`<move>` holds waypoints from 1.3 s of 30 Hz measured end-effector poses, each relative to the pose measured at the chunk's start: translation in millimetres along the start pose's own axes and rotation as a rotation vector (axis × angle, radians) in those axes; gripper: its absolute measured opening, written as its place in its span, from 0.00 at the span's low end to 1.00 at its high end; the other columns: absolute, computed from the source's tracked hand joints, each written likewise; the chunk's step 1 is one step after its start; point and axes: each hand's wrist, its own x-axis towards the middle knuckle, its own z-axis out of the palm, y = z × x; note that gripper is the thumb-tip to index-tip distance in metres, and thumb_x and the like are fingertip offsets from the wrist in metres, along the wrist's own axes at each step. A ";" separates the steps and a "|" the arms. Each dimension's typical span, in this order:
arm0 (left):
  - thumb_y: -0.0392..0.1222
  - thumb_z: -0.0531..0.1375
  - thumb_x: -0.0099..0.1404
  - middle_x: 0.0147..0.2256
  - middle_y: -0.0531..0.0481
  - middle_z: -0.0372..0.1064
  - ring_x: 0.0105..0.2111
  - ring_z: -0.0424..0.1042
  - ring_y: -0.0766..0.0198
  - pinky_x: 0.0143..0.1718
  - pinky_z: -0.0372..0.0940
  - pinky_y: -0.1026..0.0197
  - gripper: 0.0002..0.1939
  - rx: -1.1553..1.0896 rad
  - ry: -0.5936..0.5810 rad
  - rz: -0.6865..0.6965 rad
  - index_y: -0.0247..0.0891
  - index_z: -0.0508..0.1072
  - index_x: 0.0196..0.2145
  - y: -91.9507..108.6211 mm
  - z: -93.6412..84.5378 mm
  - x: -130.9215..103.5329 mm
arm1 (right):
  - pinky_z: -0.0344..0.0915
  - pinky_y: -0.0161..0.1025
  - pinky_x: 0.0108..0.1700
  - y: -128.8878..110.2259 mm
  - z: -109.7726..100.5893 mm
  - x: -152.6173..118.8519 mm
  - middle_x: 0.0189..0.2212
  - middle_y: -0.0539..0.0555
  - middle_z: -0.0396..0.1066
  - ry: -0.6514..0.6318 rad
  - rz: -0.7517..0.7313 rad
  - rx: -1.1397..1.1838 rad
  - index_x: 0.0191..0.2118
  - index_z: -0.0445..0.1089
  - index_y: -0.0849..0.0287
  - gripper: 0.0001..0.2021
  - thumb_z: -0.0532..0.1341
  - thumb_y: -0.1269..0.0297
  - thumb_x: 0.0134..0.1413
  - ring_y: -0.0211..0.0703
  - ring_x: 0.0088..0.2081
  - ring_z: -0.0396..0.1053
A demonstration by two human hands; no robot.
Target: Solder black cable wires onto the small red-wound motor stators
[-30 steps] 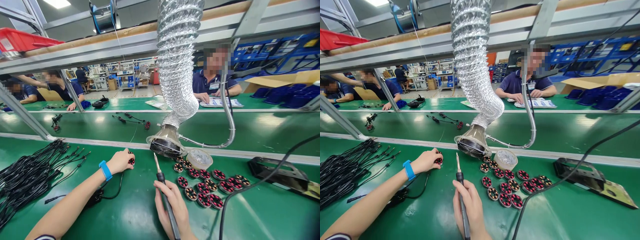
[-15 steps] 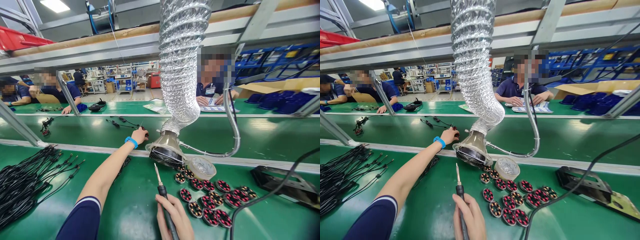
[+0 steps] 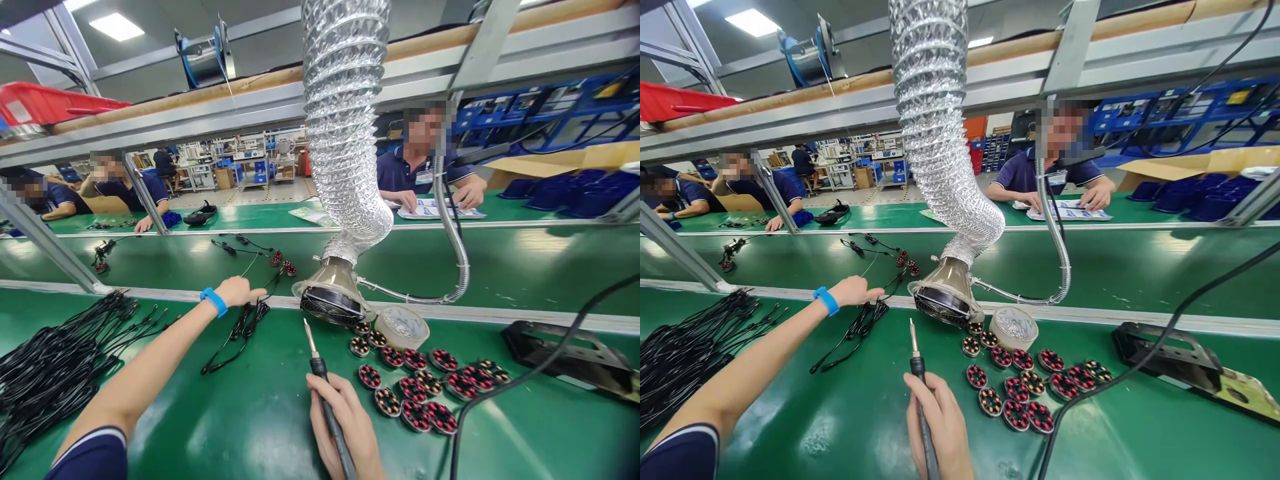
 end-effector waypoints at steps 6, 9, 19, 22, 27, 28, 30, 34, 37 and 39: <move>0.60 0.58 0.61 0.36 0.36 0.78 0.34 0.77 0.47 0.31 0.66 0.57 0.24 0.006 -0.029 0.039 0.35 0.77 0.37 4.4 39.6 -57.0 | 0.73 0.32 0.36 -0.4 4.8 -0.6 0.38 0.56 0.71 -0.011 -0.018 0.019 0.52 0.70 0.56 0.17 0.55 0.78 0.60 0.38 0.34 0.76; 0.49 0.60 0.59 0.37 0.36 0.78 0.35 0.77 0.47 0.33 0.67 0.56 0.16 0.031 -0.001 0.010 0.34 0.77 0.37 14.4 43.3 -58.7 | 0.73 0.33 0.37 1.9 5.3 -2.2 0.39 0.56 0.70 -0.039 -0.003 0.035 0.52 0.69 0.56 0.17 0.55 0.78 0.61 0.39 0.35 0.76; 0.47 0.66 0.60 0.59 0.24 0.56 0.56 0.65 0.39 0.53 0.61 0.50 0.40 0.156 0.242 -0.117 0.29 0.57 0.64 -68.2 -52.0 -18.1 | 0.71 0.33 0.34 7.1 5.2 -2.9 0.38 0.54 0.71 -0.027 -0.071 -0.047 0.51 0.70 0.56 0.12 0.57 0.70 0.63 0.39 0.33 0.76; 0.57 0.66 0.58 0.59 0.29 0.60 0.56 0.64 0.42 0.53 0.61 0.54 0.45 0.135 0.169 -0.045 0.33 0.58 0.66 -103.9 -61.4 -25.7 | 0.70 0.34 0.33 5.4 3.6 -1.3 0.37 0.54 0.71 -0.059 -0.066 -0.066 0.51 0.69 0.55 0.12 0.58 0.68 0.63 0.40 0.33 0.75; 0.44 0.71 0.51 0.43 0.45 0.77 0.41 0.75 0.54 0.43 0.64 0.63 0.34 0.064 -0.234 0.024 0.38 0.72 0.56 -140.0 -23.9 -83.0 | 0.70 0.36 0.35 3.2 2.2 0.0 0.37 0.55 0.72 -0.077 -0.101 -0.050 0.52 0.69 0.54 0.13 0.57 0.68 0.63 0.42 0.33 0.75; 0.39 0.71 0.48 0.39 0.46 0.78 0.39 0.75 0.54 0.42 0.65 0.62 0.30 0.081 -0.271 -0.006 0.38 0.76 0.51 -146.6 -13.3 -97.9 | 0.70 0.36 0.35 3.0 2.3 0.1 0.38 0.55 0.72 -0.085 -0.107 -0.047 0.52 0.69 0.55 0.13 0.57 0.67 0.63 0.42 0.32 0.74; 0.31 0.69 0.46 0.37 0.43 0.78 0.40 0.75 0.52 0.43 0.65 0.61 0.20 0.118 -0.280 -0.070 0.36 0.80 0.40 -160.6 5.9 -126.2 | 0.69 0.37 0.35 2.4 2.6 0.3 0.38 0.55 0.72 -0.094 -0.107 -0.048 0.51 0.69 0.55 0.12 0.57 0.67 0.63 0.42 0.32 0.74; 0.31 0.66 0.53 0.40 0.37 0.76 0.43 0.75 0.51 0.45 0.66 0.60 0.09 0.152 -0.199 -0.190 0.33 0.79 0.35 -189.2 33.0 -165.4 | 0.68 0.37 0.35 -0.6 3.0 1.6 0.37 0.55 0.72 -0.097 -0.083 -0.084 0.49 0.70 0.55 0.11 0.58 0.66 0.63 0.42 0.32 0.74; 0.36 0.60 0.62 0.43 0.37 0.75 0.43 0.75 0.53 0.45 0.66 0.60 0.08 0.162 -0.102 -0.265 0.33 0.77 0.39 -202.7 47.6 -176.8 | 0.68 0.36 0.36 -3.0 3.8 3.0 0.37 0.54 0.72 -0.114 -0.072 -0.077 0.49 0.70 0.57 0.10 0.59 0.68 0.62 0.40 0.32 0.74; 0.37 0.55 0.67 0.44 0.38 0.74 0.44 0.75 0.54 0.44 0.66 0.60 0.11 0.163 -0.036 -0.295 0.35 0.76 0.41 -205.8 55.3 -179.7 | 0.67 0.37 0.37 -3.5 4.6 3.8 0.37 0.54 0.71 -0.110 -0.065 -0.058 0.49 0.70 0.58 0.10 0.59 0.69 0.62 0.41 0.32 0.74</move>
